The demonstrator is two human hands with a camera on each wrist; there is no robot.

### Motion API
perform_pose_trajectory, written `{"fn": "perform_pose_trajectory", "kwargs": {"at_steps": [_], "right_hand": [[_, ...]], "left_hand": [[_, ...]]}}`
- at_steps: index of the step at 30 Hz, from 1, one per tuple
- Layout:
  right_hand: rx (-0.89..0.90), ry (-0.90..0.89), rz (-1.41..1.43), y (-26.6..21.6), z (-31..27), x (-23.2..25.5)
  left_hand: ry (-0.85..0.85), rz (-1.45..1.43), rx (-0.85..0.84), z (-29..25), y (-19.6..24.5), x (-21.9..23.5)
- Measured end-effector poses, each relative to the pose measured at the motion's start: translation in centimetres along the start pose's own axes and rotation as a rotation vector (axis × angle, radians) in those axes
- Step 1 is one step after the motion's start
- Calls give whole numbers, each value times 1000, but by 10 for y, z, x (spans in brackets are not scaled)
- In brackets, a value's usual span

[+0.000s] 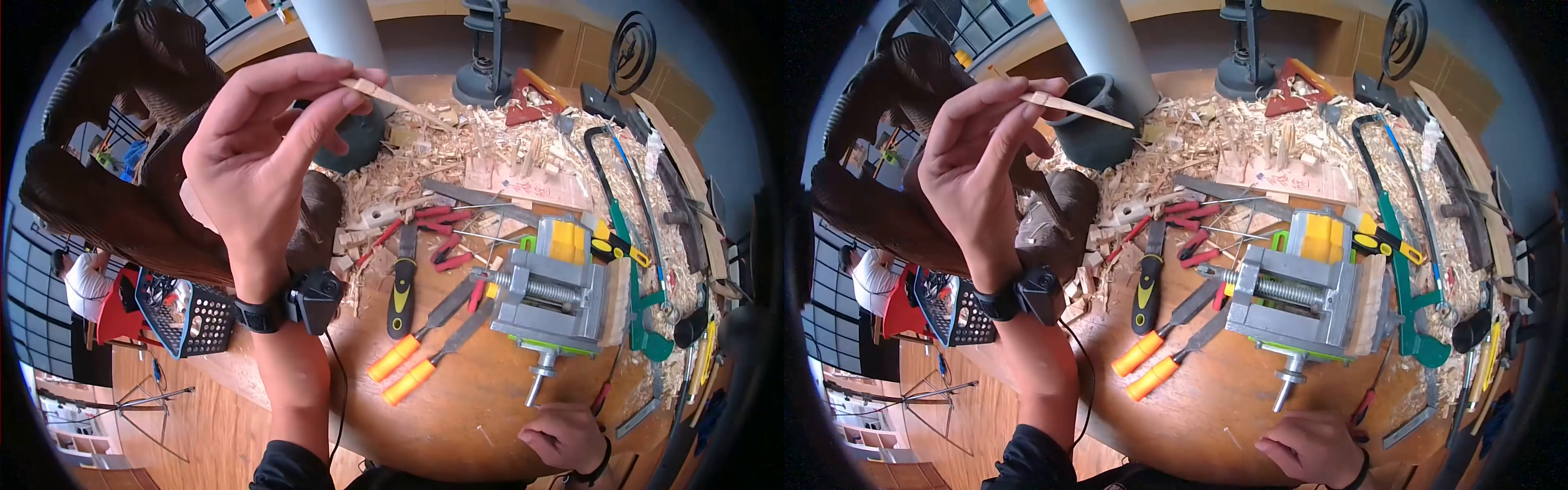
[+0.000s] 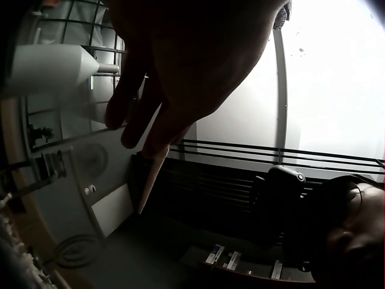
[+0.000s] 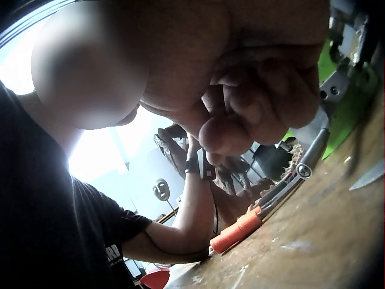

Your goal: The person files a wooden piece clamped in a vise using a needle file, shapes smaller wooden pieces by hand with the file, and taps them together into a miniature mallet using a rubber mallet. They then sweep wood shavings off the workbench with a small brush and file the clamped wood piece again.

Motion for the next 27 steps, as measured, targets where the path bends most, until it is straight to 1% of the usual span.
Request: {"fn": "perform_pose_trajectory", "kwargs": {"at_steps": [2,6,9,10,11,12,14,18,25,27], "right_hand": [[9,-16,-9,0,-2,-1],[0,6,-15,0,-3,1],[42,20,3,-2,0,6],[35,-29,-7,0,0,4],[27,-78,-16,1,-1,1],[27,-74,-20,0,-1,1],[29,-45,-18,-1,0,3],[27,-49,-15,-2,1,2],[24,-51,-6,-1,1,3],[21,-50,-1,0,1,2]], "left_hand": [[16,8,4,-2,-1,0],[35,15,21,-3,-1,-3],[36,2,37,-3,-3,-3],[34,-3,33,-3,-1,-4],[15,34,20,-3,2,-6],[-4,71,7,-3,4,-9],[-35,57,-11,-2,6,-9],[-99,54,-51,-1,13,-14],[-86,19,-55,-2,12,-12],[-43,-38,-48,-2,10,-10]]}}
Point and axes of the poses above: each hand's wrist, its own z-axis towards the middle knuckle, its own x-axis out of the back of the hand, y = z × x, the point moved 9 cm from there along z, towards the middle knuckle, and after that the axes turned 15 degrees about -z, right-handed, at the moved point
